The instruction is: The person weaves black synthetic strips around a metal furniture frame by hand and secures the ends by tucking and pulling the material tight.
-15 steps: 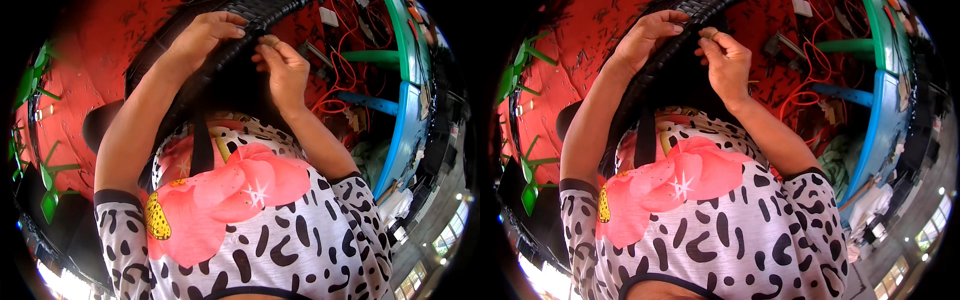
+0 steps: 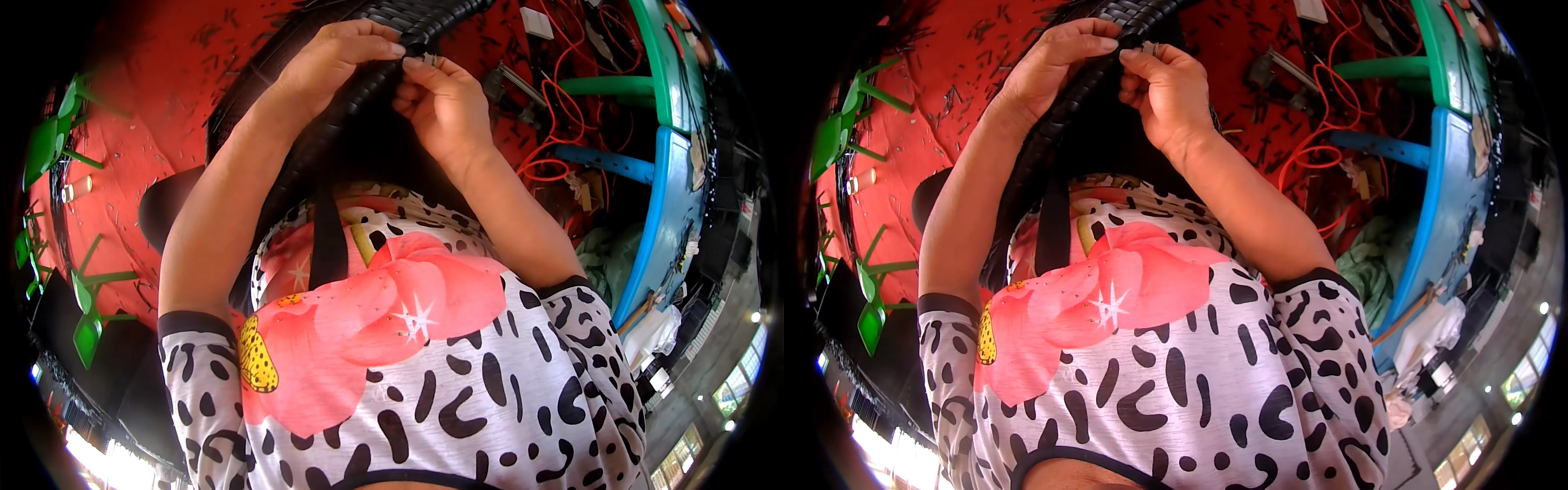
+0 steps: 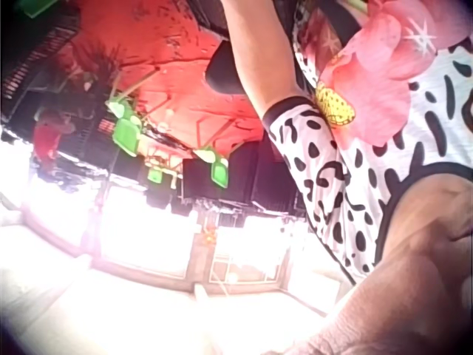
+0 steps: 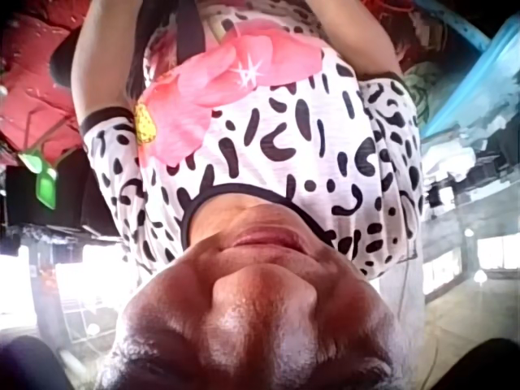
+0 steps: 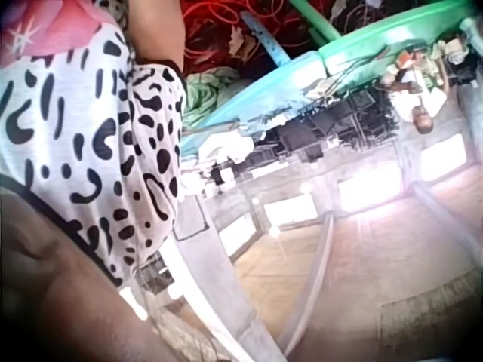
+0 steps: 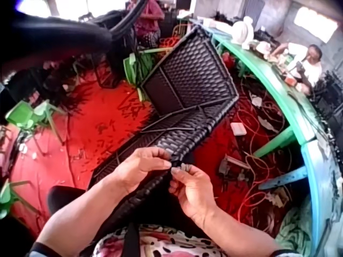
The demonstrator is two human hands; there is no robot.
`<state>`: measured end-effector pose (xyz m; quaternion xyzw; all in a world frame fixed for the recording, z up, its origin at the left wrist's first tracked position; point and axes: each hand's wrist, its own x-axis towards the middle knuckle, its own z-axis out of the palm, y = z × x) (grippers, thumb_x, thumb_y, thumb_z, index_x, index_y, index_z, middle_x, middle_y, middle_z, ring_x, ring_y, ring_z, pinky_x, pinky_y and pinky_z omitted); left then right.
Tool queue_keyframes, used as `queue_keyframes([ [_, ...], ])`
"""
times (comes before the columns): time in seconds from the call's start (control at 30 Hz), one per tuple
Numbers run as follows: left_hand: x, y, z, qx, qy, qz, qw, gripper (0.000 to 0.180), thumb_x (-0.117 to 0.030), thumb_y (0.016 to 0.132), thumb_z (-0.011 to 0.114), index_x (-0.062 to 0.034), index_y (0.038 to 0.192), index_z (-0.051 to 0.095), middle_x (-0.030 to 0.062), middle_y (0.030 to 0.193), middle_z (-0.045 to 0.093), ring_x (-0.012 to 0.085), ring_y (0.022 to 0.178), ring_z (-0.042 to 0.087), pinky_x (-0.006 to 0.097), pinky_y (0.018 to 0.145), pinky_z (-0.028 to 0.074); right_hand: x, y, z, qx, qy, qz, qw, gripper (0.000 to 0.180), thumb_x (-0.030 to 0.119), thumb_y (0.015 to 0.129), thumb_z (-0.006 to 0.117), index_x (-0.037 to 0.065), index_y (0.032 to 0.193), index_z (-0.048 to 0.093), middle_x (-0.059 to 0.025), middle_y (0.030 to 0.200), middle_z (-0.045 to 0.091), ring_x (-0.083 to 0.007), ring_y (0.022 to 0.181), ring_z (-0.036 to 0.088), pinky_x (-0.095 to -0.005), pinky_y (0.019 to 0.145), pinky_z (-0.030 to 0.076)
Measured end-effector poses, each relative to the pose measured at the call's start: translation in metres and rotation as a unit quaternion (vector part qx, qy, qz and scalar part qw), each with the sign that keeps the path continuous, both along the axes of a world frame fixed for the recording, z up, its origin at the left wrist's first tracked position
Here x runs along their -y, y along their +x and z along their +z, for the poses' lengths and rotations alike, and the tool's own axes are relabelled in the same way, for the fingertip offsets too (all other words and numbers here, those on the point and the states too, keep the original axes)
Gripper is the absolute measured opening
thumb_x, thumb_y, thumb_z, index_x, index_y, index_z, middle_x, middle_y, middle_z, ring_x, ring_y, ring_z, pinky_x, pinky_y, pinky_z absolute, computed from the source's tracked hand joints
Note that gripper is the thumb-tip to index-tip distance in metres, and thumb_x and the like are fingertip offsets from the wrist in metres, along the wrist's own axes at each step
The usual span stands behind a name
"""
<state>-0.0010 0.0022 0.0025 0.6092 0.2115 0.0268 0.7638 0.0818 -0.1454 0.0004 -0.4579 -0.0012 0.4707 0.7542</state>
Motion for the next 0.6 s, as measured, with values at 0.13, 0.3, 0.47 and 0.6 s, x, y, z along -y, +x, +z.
queue_keyframes([
  [0.13, 0.002, 0.002, -0.001, -0.014, 0.028, 0.023, 0.999, 0.030, -0.009, 0.086, 0.064, 0.0020, 0.113, 0.057, 0.0057, 0.098, 0.063, 0.0099, 0.087, 0.062, 0.021, 0.081, 0.050, -0.001, 0.001, -0.001, -0.003, 0.006, 0.010, 1.000, 0.010, 0.006, 0.086, 0.062, 0.005, 0.078, 0.057, -0.0029, 0.069, 0.056, -0.0127, 0.058, 0.052, -0.0280, 0.055, 0.045],
  [0.3, 0.001, 0.001, -0.009, 0.003, 0.015, 0.028, 0.999, 0.035, -0.017, 0.081, 0.070, 0.0036, 0.107, 0.063, 0.0062, 0.096, 0.065, 0.0118, 0.093, 0.057, 0.025, 0.085, 0.043, 0.000, -0.001, -0.004, 0.015, 0.000, 0.004, 1.000, 0.010, 0.007, 0.086, 0.062, 0.004, 0.077, 0.057, -0.0031, 0.068, 0.056, -0.0120, 0.057, 0.052, -0.0267, 0.053, 0.044],
  [0.47, 0.004, 0.004, -0.015, 0.000, 0.100, 0.041, 0.994, 0.040, -0.016, 0.079, 0.069, 0.0047, 0.112, 0.062, 0.0076, 0.097, 0.065, 0.0125, 0.093, 0.058, 0.024, 0.085, 0.044, 0.004, 0.004, -0.012, 0.201, -0.064, 0.022, 0.977, 0.009, 0.008, 0.086, 0.062, 0.003, 0.080, 0.058, -0.0022, 0.068, 0.057, -0.0109, 0.057, 0.051, -0.0255, 0.055, 0.043],
  [0.6, 0.006, 0.003, -0.012, 0.001, 0.089, 0.041, 0.995, 0.039, -0.016, 0.080, 0.068, 0.0044, 0.112, 0.062, 0.0072, 0.097, 0.065, 0.0121, 0.093, 0.058, 0.024, 0.086, 0.044, 0.004, 0.005, -0.012, 0.330, -0.111, 0.009, 0.938, 0.014, 0.011, 0.082, 0.063, -0.002, 0.081, 0.060, -0.0042, 0.065, 0.060, -0.0097, 0.056, 0.055, -0.0234, 0.052, 0.042],
])
